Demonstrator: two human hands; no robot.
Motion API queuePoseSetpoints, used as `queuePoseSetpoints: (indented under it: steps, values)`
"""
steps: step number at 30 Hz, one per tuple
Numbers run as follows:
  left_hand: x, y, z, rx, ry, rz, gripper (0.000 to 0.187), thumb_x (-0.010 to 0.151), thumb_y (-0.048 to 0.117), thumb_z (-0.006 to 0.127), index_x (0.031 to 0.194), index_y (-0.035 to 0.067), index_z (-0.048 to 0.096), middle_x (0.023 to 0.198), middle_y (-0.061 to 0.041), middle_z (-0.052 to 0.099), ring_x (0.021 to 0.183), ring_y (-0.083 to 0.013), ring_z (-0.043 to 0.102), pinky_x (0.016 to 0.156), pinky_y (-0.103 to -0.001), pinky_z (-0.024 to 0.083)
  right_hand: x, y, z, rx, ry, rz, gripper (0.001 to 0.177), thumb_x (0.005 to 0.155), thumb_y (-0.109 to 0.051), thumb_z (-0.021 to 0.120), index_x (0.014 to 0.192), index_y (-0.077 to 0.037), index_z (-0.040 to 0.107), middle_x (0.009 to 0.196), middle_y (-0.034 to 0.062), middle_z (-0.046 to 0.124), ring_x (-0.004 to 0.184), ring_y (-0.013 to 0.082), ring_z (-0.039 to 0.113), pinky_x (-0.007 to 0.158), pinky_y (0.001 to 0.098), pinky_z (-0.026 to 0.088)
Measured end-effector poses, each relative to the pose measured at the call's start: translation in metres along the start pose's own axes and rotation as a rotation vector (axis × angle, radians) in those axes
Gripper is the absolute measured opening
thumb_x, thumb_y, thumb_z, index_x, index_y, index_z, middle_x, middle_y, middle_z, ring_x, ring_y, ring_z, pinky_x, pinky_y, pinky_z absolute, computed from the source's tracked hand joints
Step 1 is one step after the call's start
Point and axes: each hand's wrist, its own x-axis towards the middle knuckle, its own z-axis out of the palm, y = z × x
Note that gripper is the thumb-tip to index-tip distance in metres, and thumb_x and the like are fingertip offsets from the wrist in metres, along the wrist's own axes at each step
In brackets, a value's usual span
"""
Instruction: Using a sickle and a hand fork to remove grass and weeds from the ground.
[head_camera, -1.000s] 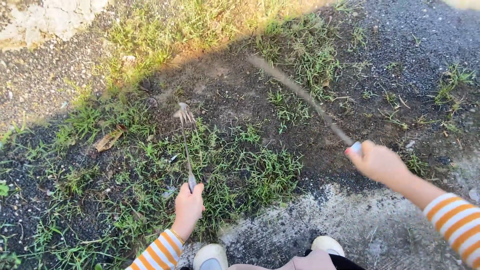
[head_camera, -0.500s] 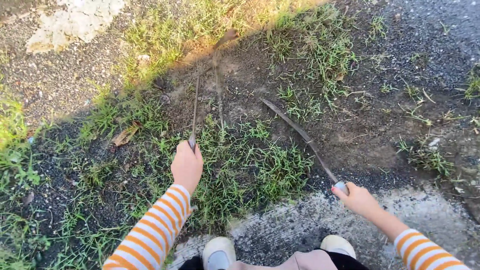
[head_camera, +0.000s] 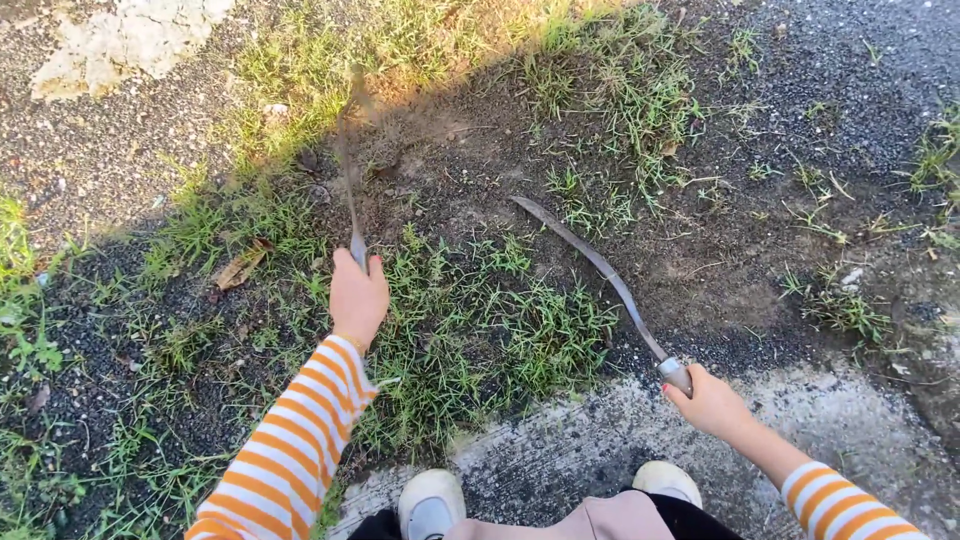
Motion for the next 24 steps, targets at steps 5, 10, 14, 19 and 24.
queuePoseSetpoints:
  steps: [5,10,14,19,24]
  values:
    - [-0.017,-0.05,0.037,-0.03,-0.163,-0.148,0.046,0.098,0.042,0.06,0.117,0.002,0.052,0.11,-0.026,0.068,0.11,-0.0437,0.067,0.091,-0.054,0.053,-0.033,-0.023,-0.027,-0.046,0.053,-0.028,0.066,0.092,-0.06,0.057,0.133,-0.009,0.062,0.121,0.0219,0.076,0.117,0.0372,0.072,0.099,0.0481,0.057]
    - [-0.025,-0.136,0.097,-0.07,-0.289,-0.329,0.061,0.09,0.053,0.063,0.113,-0.004,0.062,0.093,-0.025,0.073,0.099,-0.0384,0.074,0.092,-0.053,0.054,-0.03,-0.019,-0.021,-0.054,0.093,-0.092,0.064,0.094,-0.06,0.053,0.127,-0.005,0.065,0.116,0.0228,0.076,0.112,0.0381,0.074,0.095,0.0474,0.059]
    - [-0.023,-0.143,0.093,-0.224,-0.32,-0.446,0.059,0.086,0.031,0.076,0.121,-0.012,0.055,0.106,-0.029,0.066,0.081,-0.0357,0.073,0.065,-0.047,0.064,-0.02,-0.01,-0.009,-0.152,0.206,-0.136,0.059,0.098,-0.055,0.05,0.131,-0.008,0.061,0.113,0.0187,0.075,0.107,0.0344,0.076,0.093,0.0448,0.061]
    - [-0.039,-0.05,0.014,0.008,-0.417,-0.342,0.079,0.088,0.036,0.073,0.147,-0.006,0.041,0.146,-0.031,0.042,0.134,-0.0433,0.053,0.101,-0.056,0.054,-0.014,-0.01,-0.004,-0.079,0.167,-0.136,0.058,0.099,-0.055,0.047,0.132,-0.008,0.059,0.112,0.0219,0.076,0.108,0.0383,0.076,0.095,0.0485,0.059]
    - [-0.09,0.068,-0.046,0.114,-0.525,-0.011,0.058,0.09,0.04,0.068,0.129,-0.003,0.066,0.128,-0.025,0.067,0.129,-0.0381,0.06,0.105,-0.048,0.049,-0.005,-0.011,0.013,0.163,0.117,-0.104,0.062,0.095,-0.064,0.048,0.122,-0.011,0.066,0.107,0.0234,0.078,0.108,0.0406,0.073,0.092,0.0515,0.057]
